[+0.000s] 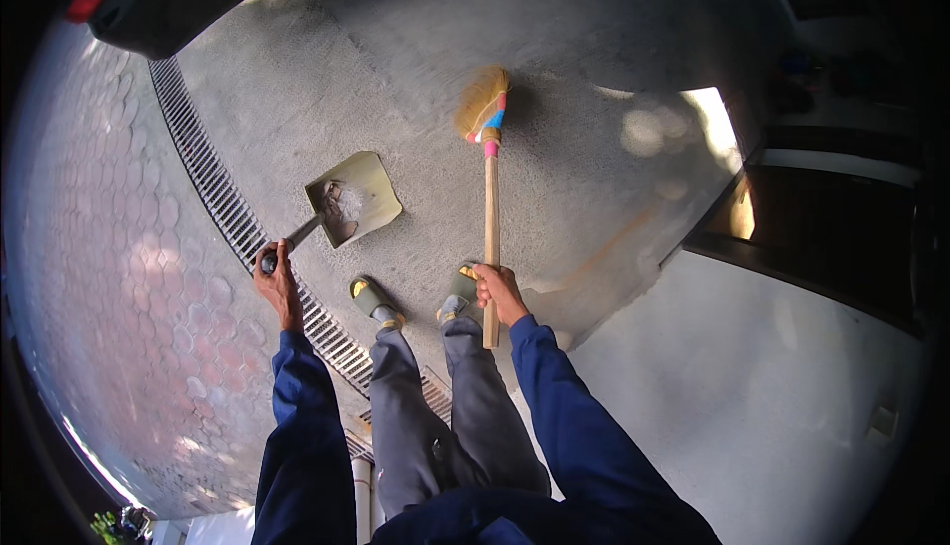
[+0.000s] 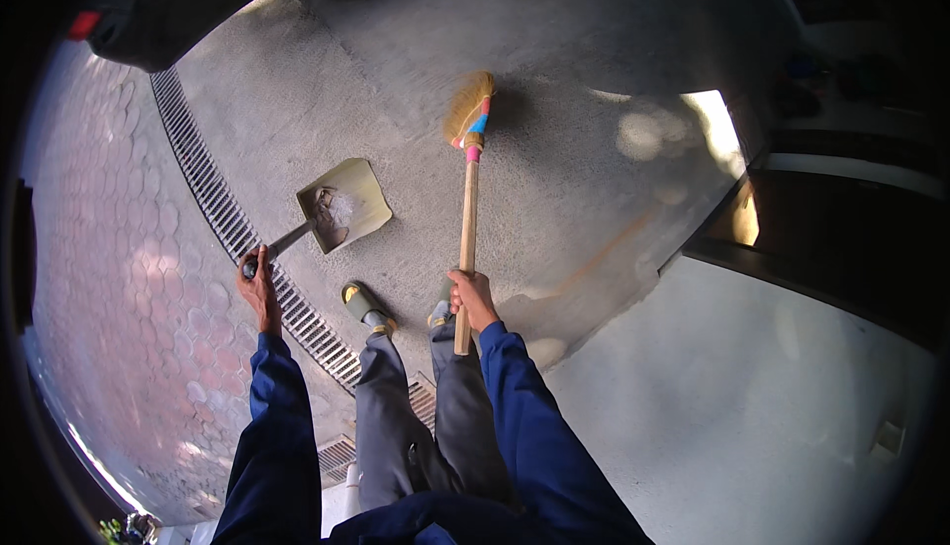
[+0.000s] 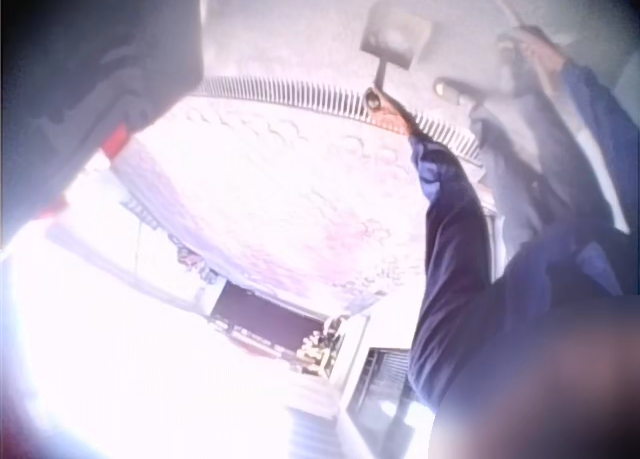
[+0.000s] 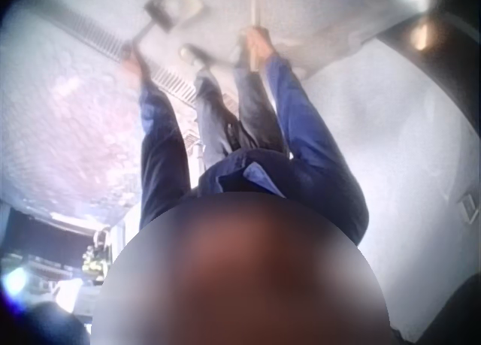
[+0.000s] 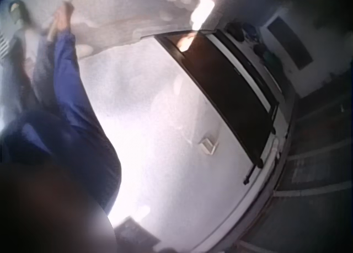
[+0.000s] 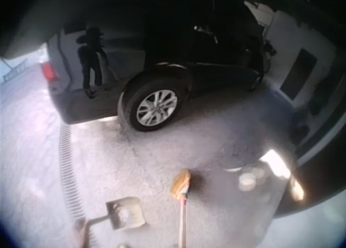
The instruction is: The person sweeps debris on a tiled patio and a concrete driveway using a broom and dustpan. They gather the swept material into the dustpan and walk to a pile of cardboard and bags to deposit the contents.
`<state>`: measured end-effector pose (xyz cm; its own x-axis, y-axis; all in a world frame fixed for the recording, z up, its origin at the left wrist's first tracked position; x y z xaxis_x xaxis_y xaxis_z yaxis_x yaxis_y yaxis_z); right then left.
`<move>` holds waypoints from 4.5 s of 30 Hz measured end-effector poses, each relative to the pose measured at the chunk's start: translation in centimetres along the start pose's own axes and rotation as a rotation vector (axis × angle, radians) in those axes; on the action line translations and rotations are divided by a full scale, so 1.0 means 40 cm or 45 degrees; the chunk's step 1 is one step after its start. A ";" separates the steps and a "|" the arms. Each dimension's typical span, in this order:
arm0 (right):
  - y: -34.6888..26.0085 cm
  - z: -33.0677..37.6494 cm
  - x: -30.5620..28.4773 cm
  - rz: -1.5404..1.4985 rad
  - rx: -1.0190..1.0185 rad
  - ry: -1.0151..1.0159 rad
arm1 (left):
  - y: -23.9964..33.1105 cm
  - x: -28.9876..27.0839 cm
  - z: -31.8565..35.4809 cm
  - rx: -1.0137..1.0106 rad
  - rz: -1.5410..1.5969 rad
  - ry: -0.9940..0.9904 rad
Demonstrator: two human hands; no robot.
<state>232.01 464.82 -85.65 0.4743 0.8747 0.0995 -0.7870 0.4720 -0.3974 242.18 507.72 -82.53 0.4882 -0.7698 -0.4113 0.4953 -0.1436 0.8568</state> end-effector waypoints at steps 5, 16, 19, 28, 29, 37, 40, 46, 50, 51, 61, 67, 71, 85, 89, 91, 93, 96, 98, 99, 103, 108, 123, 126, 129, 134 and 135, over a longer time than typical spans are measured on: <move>0.165 0.061 0.102 0.123 0.242 -0.179 | 0.017 0.049 -0.023 0.147 -0.265 -0.055; 0.195 0.499 -0.076 0.042 0.392 -0.089 | -0.049 -0.144 -0.105 -0.066 0.118 -0.106; 0.186 0.541 -0.162 0.048 0.314 0.184 | -0.042 -0.179 -0.129 -0.051 0.171 -0.179; 0.171 0.234 -0.164 -0.037 -0.076 0.517 | -0.048 -0.118 -0.184 0.168 -0.034 -0.283; 0.201 0.210 -0.136 -0.089 0.028 0.524 | -0.044 -0.105 -0.180 0.195 -0.091 -0.299; 0.422 0.284 0.241 -0.236 0.472 -0.080 | -0.010 -0.037 -0.128 0.405 -0.382 -0.395; 0.431 0.381 0.255 -0.121 0.490 -0.086 | -0.033 -0.059 -0.163 0.282 -0.282 -0.365; 0.355 0.588 0.086 0.012 0.350 -0.050 | -0.037 -0.168 -0.217 0.114 0.098 -0.434; 0.342 0.659 -0.084 0.057 0.324 0.192 | -0.003 -0.253 -0.173 0.116 0.095 -0.329; 0.337 0.663 -0.120 0.043 0.263 0.255 | 0.009 -0.266 -0.169 0.118 0.125 -0.313; 0.459 0.544 -0.312 -0.059 0.113 0.617 | 0.070 -0.266 -0.260 0.210 0.012 -0.446; 0.582 0.386 0.022 -0.330 0.219 0.565 | 0.013 -0.176 -0.366 0.161 -0.184 -0.524; 0.624 0.327 0.357 -0.524 0.372 0.245 | 0.040 -0.119 -0.376 0.423 -0.229 -0.611; 0.613 0.732 0.405 -0.337 0.436 0.218 | 0.070 -0.159 -0.537 0.360 -0.226 -0.796; 0.649 0.824 0.311 -0.432 0.494 0.469 | 0.109 -0.175 -0.583 0.392 -0.186 -0.847; 0.683 0.799 0.275 -0.414 0.589 0.646 | 0.113 -0.171 -0.592 0.346 -0.280 -0.821; 0.692 0.709 0.270 -0.542 0.435 0.693 | 0.123 -0.158 -0.589 0.372 -0.355 -0.815; 0.737 0.551 0.335 -0.742 0.428 0.637 | 0.149 -0.120 -0.559 0.584 -0.352 -0.898; 0.768 0.478 0.403 -0.752 0.514 0.602 | 0.134 -0.108 -0.554 0.567 -0.435 -0.877; 0.783 0.454 0.449 -0.768 0.614 0.560 | 0.122 -0.097 -0.547 0.559 -0.441 -0.912; 0.710 0.384 0.627 -0.873 0.451 0.204 | 0.086 -0.069 -0.546 0.561 -0.399 -0.952; 0.607 0.479 0.671 -0.758 0.463 -0.052 | 0.077 -0.114 -0.599 0.465 -0.222 -1.011; 0.578 0.666 0.096 -0.152 0.113 0.835 | 0.048 -0.350 -0.670 0.072 0.089 -0.677; 0.544 0.501 0.110 -0.147 0.054 0.859 | 0.027 -0.347 -0.651 0.078 0.200 -0.620; 0.539 0.347 0.221 -0.228 0.052 0.620 | 0.013 -0.308 -0.623 0.150 0.149 -0.618; 0.609 0.273 0.519 -0.382 0.368 0.100 | -0.010 -0.244 -0.544 0.379 -0.102 -0.554; 0.607 0.284 0.565 -0.356 0.352 0.025 | -0.027 -0.239 -0.541 0.323 -0.227 -0.561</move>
<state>219.14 497.31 -82.69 0.6909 0.7071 0.1506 -0.7016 0.7060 -0.0967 252.54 528.69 -86.25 0.0374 -0.8999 -0.4345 0.3275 -0.3997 0.8561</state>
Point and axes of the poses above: each hand's wrist, its own z-axis away from the middle knuckle, its own x-axis out of the palm, y = z × x, the point moved 8 cm from there along -z, towards the middle knuckle, and after that the axes turned 5 degrees about -z, right-handed, at the moved point
